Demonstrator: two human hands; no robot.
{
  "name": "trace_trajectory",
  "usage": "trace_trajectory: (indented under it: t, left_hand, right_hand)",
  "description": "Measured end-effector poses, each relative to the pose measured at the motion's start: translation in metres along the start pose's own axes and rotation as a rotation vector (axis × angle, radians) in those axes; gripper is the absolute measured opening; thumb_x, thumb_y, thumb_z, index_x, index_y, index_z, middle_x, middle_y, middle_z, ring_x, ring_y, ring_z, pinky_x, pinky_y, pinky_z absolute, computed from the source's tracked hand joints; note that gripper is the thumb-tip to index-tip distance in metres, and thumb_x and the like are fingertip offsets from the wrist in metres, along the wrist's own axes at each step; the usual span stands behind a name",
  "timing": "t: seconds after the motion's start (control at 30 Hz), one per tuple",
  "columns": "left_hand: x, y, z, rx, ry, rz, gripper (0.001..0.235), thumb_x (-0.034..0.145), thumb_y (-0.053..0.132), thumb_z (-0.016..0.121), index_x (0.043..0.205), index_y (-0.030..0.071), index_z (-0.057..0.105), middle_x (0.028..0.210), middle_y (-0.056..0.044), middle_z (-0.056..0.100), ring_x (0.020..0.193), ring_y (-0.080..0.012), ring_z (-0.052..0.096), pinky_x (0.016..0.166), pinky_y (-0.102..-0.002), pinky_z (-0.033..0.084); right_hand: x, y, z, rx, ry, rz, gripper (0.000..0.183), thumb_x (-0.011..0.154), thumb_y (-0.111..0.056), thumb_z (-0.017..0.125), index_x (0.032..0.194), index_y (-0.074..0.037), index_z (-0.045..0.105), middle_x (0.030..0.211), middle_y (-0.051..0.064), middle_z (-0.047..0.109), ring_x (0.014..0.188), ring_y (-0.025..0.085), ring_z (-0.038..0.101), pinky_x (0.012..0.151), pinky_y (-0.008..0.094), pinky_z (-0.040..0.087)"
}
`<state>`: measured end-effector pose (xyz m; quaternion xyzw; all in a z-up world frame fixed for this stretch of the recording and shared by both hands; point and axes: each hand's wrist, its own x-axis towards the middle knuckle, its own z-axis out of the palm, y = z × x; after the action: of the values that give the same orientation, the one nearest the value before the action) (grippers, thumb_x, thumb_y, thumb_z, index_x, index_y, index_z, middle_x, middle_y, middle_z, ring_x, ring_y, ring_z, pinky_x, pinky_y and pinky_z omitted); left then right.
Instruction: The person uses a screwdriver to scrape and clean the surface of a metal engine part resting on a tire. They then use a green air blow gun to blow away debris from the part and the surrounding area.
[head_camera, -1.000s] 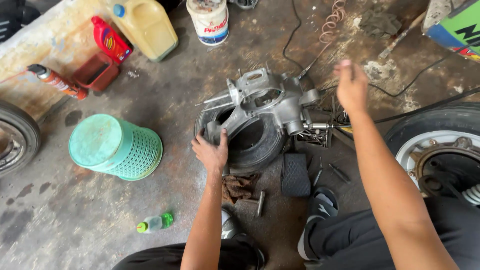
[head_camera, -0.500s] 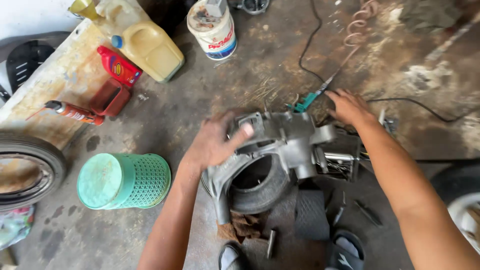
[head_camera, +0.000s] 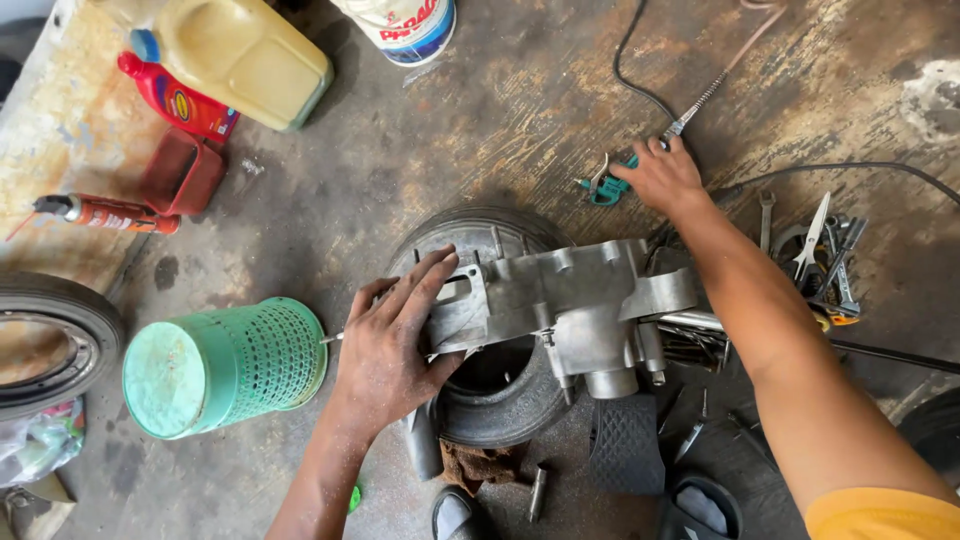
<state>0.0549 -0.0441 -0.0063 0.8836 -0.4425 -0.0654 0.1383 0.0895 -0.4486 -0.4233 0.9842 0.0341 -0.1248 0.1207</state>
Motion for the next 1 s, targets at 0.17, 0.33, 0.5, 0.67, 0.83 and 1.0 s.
trace_trajectory:
  t: [0.17, 0.33, 0.5, 0.67, 0.83, 1.0]
  left_hand:
    - [0.0, 0.002, 0.0, 0.008, 0.008, -0.004, 0.102, 0.061, 0.019, 0.085, 0.153, 0.012, 0.042, 0.153, -0.008, 0.053, 0.126, -0.0291, 0.063, 0.105, -0.048, 0.043]
    - [-0.004, -0.003, 0.007, 0.083, 0.054, 0.013, 0.102, 0.059, 0.023, 0.081, 0.152, 0.011, 0.041, 0.157, -0.001, 0.049, 0.126, -0.0179, 0.062, 0.106, -0.04, 0.043]
    - [-0.005, -0.006, 0.015, 0.141, 0.127, 0.02, 0.1, 0.06, 0.021, 0.079, 0.152, 0.013, 0.04, 0.156, 0.0, 0.05, 0.125, -0.0187, 0.061, 0.107, -0.039, 0.042]
    - [-0.009, -0.016, 0.028, 0.138, 0.188, 0.024, 0.091, 0.068, 0.026, 0.07, 0.154, 0.015, 0.04, 0.156, -0.002, 0.051, 0.119, -0.0238, 0.064, 0.1, -0.04, 0.043]
    - [-0.014, -0.018, 0.044, 0.08, 0.293, 0.04, 0.087, 0.072, 0.027, 0.073, 0.152, 0.016, 0.042, 0.155, -0.001, 0.051, 0.124, -0.0228, 0.061, 0.106, -0.044, 0.041]
    - [-0.016, -0.019, 0.042, 0.051, 0.15, -0.071, 0.087, 0.083, 0.04, 0.071, 0.159, 0.025, 0.032, 0.159, 0.004, 0.044, 0.14, -0.017, 0.052, 0.114, -0.048, 0.036]
  right_hand:
    - [0.005, 0.017, 0.026, -0.109, 0.177, -0.006, 0.039, 0.107, -0.028, 0.045, 0.137, -0.05, 0.057, 0.126, 0.01, 0.063, 0.113, 0.029, 0.063, 0.101, 0.053, 0.038]
    - [-0.044, 0.064, -0.084, -0.084, 0.086, 0.076, 0.032, 0.092, -0.022, 0.068, 0.12, -0.025, 0.054, 0.118, 0.011, 0.065, 0.094, 0.024, 0.07, 0.099, 0.045, 0.051]
    - [-0.105, 0.091, -0.154, 0.263, 0.335, 0.137, 0.051, 0.088, -0.026, 0.079, 0.124, -0.003, 0.052, 0.118, 0.02, 0.059, 0.1, 0.044, 0.068, 0.098, 0.054, 0.052]
    - [-0.166, 0.089, -0.215, 0.406, 0.81, 0.124, 0.043, 0.105, -0.013, 0.069, 0.127, 0.008, 0.038, 0.08, 0.012, 0.068, 0.057, 0.033, 0.063, 0.099, 0.048, 0.052]
    - [-0.235, 0.055, -0.309, 0.686, 0.816, 0.111, 0.056, 0.112, -0.04, 0.044, 0.143, 0.004, 0.026, 0.093, 0.022, 0.063, 0.068, 0.04, 0.062, 0.064, 0.056, 0.05]
    - [-0.29, 0.008, -0.359, 0.629, 0.709, 0.041, 0.047, 0.106, -0.038, 0.059, 0.138, -0.003, 0.053, 0.086, 0.022, 0.067, 0.077, 0.049, 0.069, 0.068, 0.056, 0.054]
